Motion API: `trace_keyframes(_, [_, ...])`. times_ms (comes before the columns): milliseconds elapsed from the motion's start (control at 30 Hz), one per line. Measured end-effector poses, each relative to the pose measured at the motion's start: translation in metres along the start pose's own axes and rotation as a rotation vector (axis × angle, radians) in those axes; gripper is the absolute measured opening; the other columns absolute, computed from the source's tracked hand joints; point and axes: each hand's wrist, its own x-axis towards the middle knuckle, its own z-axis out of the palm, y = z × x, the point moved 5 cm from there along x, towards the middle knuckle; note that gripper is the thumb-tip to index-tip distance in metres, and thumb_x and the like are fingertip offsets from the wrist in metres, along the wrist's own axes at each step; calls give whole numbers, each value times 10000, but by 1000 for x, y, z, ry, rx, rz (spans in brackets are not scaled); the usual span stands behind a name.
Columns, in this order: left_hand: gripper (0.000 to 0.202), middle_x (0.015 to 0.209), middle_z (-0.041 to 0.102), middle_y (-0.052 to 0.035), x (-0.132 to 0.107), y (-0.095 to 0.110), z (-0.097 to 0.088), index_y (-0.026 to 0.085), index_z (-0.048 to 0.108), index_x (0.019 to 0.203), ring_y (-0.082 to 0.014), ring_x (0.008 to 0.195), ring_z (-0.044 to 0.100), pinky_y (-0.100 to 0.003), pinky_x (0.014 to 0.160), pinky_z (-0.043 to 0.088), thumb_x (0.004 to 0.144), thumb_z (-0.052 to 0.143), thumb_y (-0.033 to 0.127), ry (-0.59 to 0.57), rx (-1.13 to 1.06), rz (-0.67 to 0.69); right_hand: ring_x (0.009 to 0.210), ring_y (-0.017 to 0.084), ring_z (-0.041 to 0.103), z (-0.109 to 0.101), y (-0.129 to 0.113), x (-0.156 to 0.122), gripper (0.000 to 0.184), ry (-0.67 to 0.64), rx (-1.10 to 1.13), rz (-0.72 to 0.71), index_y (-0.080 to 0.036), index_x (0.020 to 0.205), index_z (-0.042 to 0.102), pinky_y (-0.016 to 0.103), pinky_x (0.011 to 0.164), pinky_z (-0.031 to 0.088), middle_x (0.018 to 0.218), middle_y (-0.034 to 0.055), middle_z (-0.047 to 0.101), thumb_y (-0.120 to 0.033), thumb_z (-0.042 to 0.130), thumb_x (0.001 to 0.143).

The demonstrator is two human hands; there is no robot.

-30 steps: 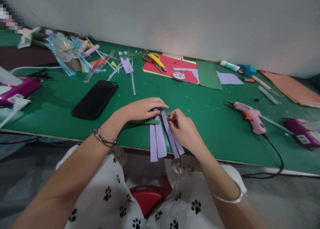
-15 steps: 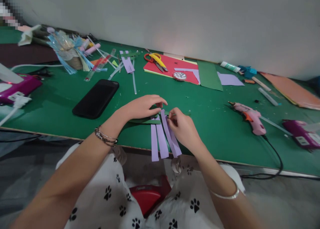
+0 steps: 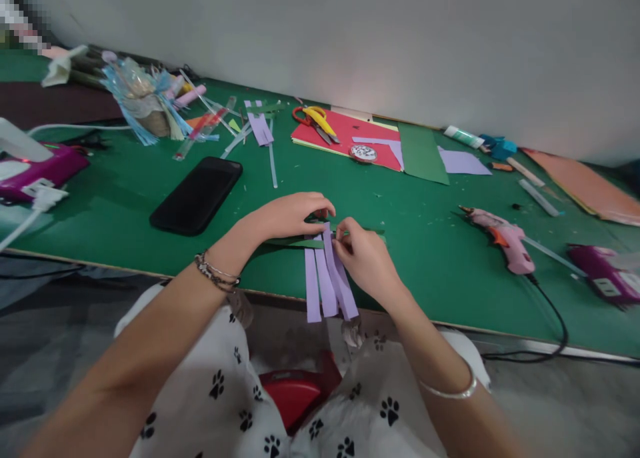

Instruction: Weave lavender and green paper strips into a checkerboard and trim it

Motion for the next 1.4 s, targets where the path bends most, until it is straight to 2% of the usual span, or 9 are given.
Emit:
trace_keyframes(133, [287, 1015, 578, -68, 1, 4, 3, 158, 536, 1069, -186, 925, 537, -256, 750, 401, 815, 489, 283, -10, 40, -8, 562, 127, 496, -3, -1, 0, 110, 32, 51, -25, -200, 778, 471, 241, 551, 304, 632, -6, 564, -98, 474, 737])
trace_keyframes(367, [222, 981, 578, -86, 4, 8, 7, 142, 590, 963, -205, 943, 531, -281, 772, 402, 825, 461, 258, -12, 133, 25, 573, 110, 490, -12, 4, -1, 82, 74, 175, -87, -206, 709, 483, 229, 558, 333, 646, -10, 565, -135, 466, 744])
trace_keyframes(500, [336, 983, 586, -87, -1, 6, -9, 135, 596, 966, -191, 930, 542, -292, 810, 403, 891, 315, 300, 95, 57, 4, 559, 105, 482, -25, 13, -3, 67, 125, 157, -82, -203, 712, 499, 232, 553, 335, 629, -17, 556, -157, 467, 750])
trace_keyframes(600, [366, 1001, 586, -86, -13, 2, -23, 136, 590, 990, -189, 925, 546, -299, 817, 406, 891, 290, 321, 183, 44, -47, 569, 108, 488, -33, 19, -6, 68, 123, 155, -87, -202, 707, 504, 235, 549, 340, 630, -14, 555, -165, 467, 751])
trace_keyframes(733, [373, 1063, 574, -83, -30, -5, -23, 159, 570, 1048, -213, 978, 530, -323, 841, 403, 857, 364, 404, 118, 125, -87, 649, 121, 521, -34, 18, -11, 53, 83, 185, -161, -205, 756, 520, 239, 579, 369, 711, 3, 581, -196, 473, 780])
trace_keyframes(900, [416, 1118, 555, -81, -47, -13, -17, 187, 561, 1065, -233, 1036, 506, -327, 864, 395, 806, 433, 486, 11, 201, -120, 727, 134, 540, -23, 10, -17, 35, 27, 150, -285, -196, 808, 535, 261, 662, 404, 784, 22, 597, -200, 502, 798])
trace_keyframes(1000, [423, 1118, 550, -85, -59, -20, -19, 193, 563, 1049, -244, 1040, 502, -334, 860, 398, 792, 438, 504, 10, 246, -164, 786, 160, 550, -17, 9, -18, 77, 30, 92, -296, -190, 862, 554, 298, 715, 412, 825, 43, 608, -227, 514, 808])
trace_keyframes(1200, [400, 1006, 569, -79, -78, -37, -22, 196, 571, 973, -239, 903, 544, -319, 752, 416, 771, 451, 519, 35, 292, -241, 831, 210, 562, -17, 17, -15, 148, 132, -9, -195, -193, 929, 563, 360, 740, 405, 869, 66, 630, -250, 511, 802])
trace_keyframes(1400, [315, 946, 551, -66, -78, -39, -19, 188, 550, 840, -179, 737, 541, -274, 629, 407, 784, 425, 471, -14, 207, -265, 847, 196, 572, -17, 11, -15, 166, 93, 0, -208, -202, 956, 570, 346, 750, 368, 890, 55, 640, -277, 504, 824])
